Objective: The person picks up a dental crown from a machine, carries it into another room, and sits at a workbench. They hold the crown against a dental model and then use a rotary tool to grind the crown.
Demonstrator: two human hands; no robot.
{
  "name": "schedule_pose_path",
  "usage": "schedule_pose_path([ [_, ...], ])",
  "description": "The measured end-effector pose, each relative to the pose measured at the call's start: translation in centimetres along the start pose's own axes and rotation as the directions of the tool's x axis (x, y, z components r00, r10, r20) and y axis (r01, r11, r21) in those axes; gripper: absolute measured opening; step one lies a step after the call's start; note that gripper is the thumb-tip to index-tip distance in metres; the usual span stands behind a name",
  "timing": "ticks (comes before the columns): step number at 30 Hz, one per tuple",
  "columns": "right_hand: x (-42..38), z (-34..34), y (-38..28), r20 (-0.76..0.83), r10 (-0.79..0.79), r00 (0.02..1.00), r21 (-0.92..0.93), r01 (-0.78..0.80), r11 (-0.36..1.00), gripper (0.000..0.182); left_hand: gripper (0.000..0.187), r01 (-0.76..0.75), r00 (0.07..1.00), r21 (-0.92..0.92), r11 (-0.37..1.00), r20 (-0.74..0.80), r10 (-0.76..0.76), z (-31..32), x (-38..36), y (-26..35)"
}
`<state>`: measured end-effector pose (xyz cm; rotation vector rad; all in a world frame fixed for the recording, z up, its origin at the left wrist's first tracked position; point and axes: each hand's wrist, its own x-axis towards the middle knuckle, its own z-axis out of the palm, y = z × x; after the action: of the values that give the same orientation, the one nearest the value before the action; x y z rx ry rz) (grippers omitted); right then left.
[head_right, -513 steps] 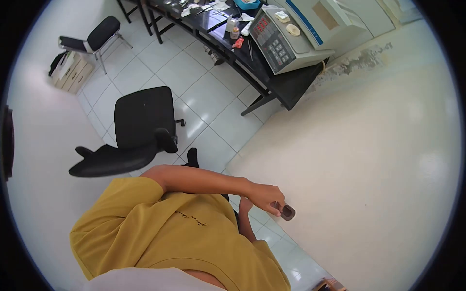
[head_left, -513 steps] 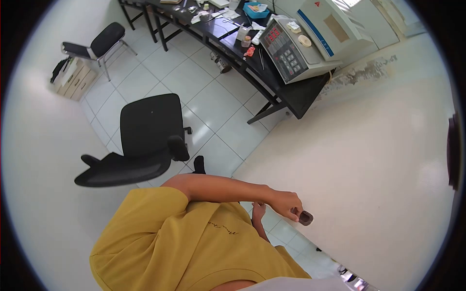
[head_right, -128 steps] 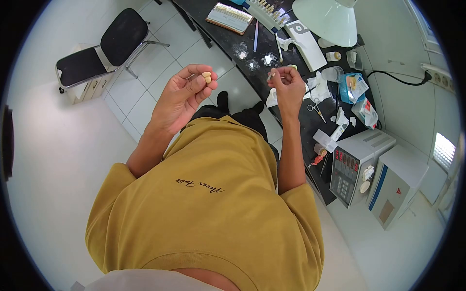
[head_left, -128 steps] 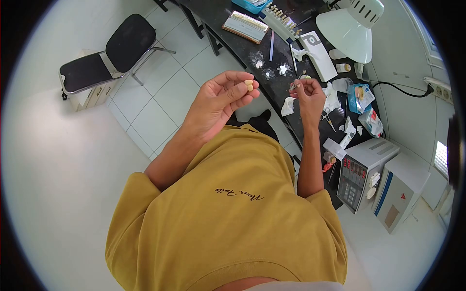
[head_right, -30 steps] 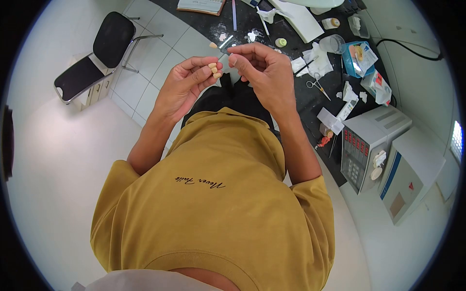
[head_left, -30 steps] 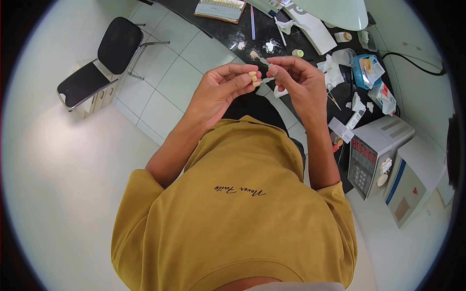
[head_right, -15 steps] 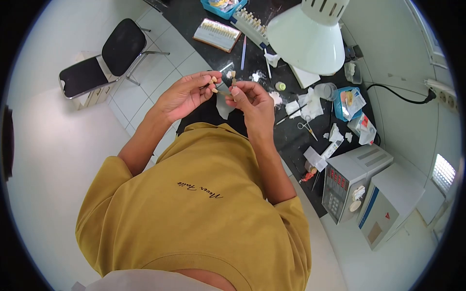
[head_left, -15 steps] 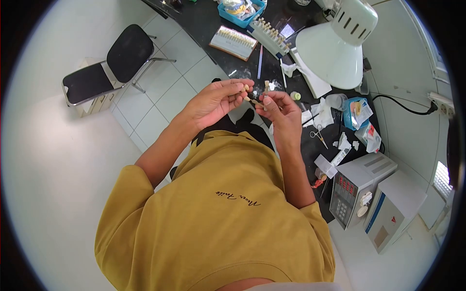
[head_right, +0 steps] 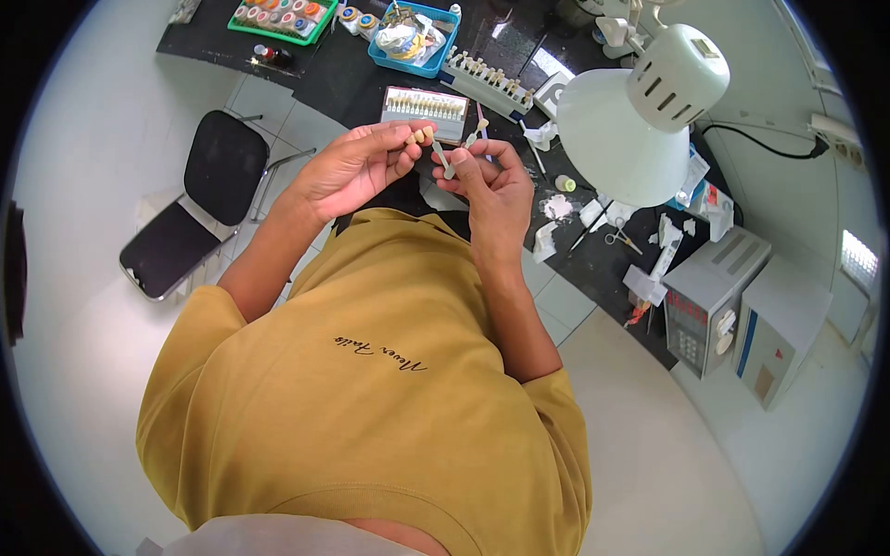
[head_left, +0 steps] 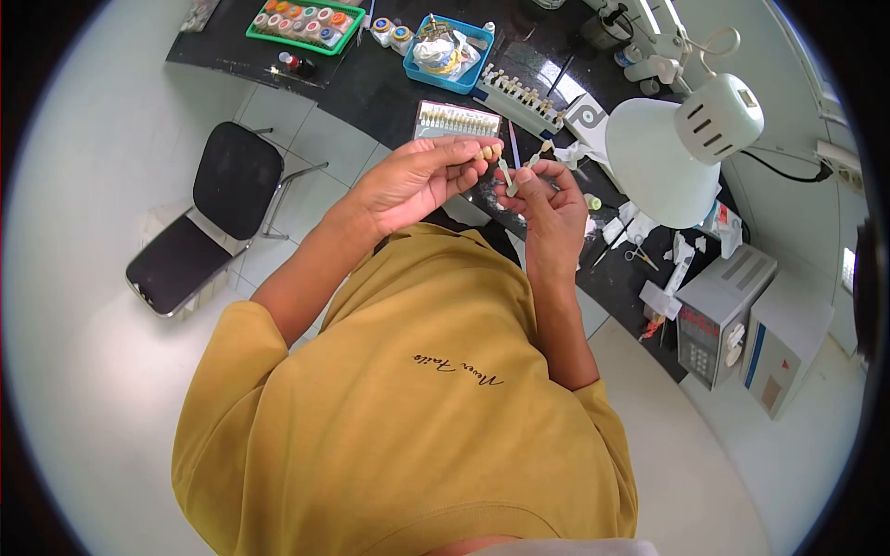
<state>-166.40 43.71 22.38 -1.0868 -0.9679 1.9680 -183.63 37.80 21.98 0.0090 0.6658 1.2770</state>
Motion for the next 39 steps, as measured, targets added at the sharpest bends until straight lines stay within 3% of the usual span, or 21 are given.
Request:
schedule_pose_path([
  [9,0.6,4.1,0.9,-0.141,-0.070,0.988,-0.020,0.068,0.997,0.015,0.034,0.150,0.986,0.053,0.987,0.069,-0.154,-1.9,0.9,4.6],
  [12,0.5,4.6,0.8,-0.178,-0.101,0.979,-0.053,0.093,0.994,0.014,0.032,0.167,0.981,0.059,0.984,0.093,-0.172,-1.9,1.2,5.2],
  [13,0.3,4.7,0.9,-0.188,-0.110,0.976,-0.055,0.101,0.993,0.014,0.030,0.100,0.993,0.070,0.993,0.060,-0.104,-2.2,1.4,5.4],
  [15,-0.2,5.0,1.9,-0.195,-0.249,0.949,-0.162,0.220,0.962,0.012,0.027,0.046,0.998,0.081,0.996,0.039,-0.049,-2.8,2.5,5.0],
  [17,-0.5,5.2,3.3,-0.211,-0.265,0.941,-0.178,0.230,0.957,0.012,0.022,-0.089,0.995,-0.059,0.994,-0.043,0.086,-3.7,3.8,4.4],
  [20,-0.6,5.6,4.4,-0.120,-0.338,0.934,-0.524,0.229,0.820,0.010,0.019,-0.077,0.994,-0.101,0.992,-0.083,0.069,-2.4,4.8,3.1],
  [21,-0.5,5.7,4.5,-0.128,-0.341,0.931,-0.528,0.227,0.818,0.010,0.019,-0.084,0.993,-0.133,0.988,-0.093,0.072,-2.0,5.1,2.8],
  [23,-0.4,5.7,4.5,0.002,-0.327,0.945,-0.649,0.250,0.718,0.013,0.019,-0.077,0.994,-0.114,0.991,-0.087,0.067,-1.3,5.2,2.4],
  [25,-0.3,5.4,4.4,0.010,-0.309,0.951,-0.663,0.238,0.710,0.015,0.020,-0.113,0.986,0.009,0.994,-0.120,0.114,-0.8,5.2,2.1],
  [27,-0.1,4.5,4.3,0.006,-0.217,0.976,-0.628,0.173,0.759,0.015,0.022,-0.122,0.985,0.015,0.992,-0.123,0.122,-1.5,5.6,1.6],
  [29,0.8,2.6,4.2,-0.069,-0.254,0.965,-0.557,0.174,0.812,0.021,0.025,-0.195,0.975,0.037,0.980,-0.098,0.198,-2.2,5.8,1.7],
  [31,3.5,-1.6,4.8,-0.136,-0.289,0.948,-0.686,0.121,0.718,0.015,0.027,-0.208,0.971,0.023,0.978,-0.112,0.209,-2.6,5.4,2.2],
  [35,9.4,-7.4,4.6,-0.200,-0.288,0.936,-0.688,0.075,0.721,0.015,0.024,-0.224,0.967,0.055,0.973,-0.112,0.229,-3.8,4.1,3.0],
  [37,12.2,-9.0,5.0,-0.176,-0.426,0.887,-0.690,0.197,0.696,0.014,0.024,-0.219,0.962,0.113,0.969,-0.143,0.234,-4.2,3.0,3.2],
  [39,15.0,-10.7,5.8,-0.115,-0.440,0.890,-0.654,0.265,0.708,0.014,0.023,-0.207,0.956,0.148,0.967,-0.179,0.232,-4.3,1.8,3.3],
])
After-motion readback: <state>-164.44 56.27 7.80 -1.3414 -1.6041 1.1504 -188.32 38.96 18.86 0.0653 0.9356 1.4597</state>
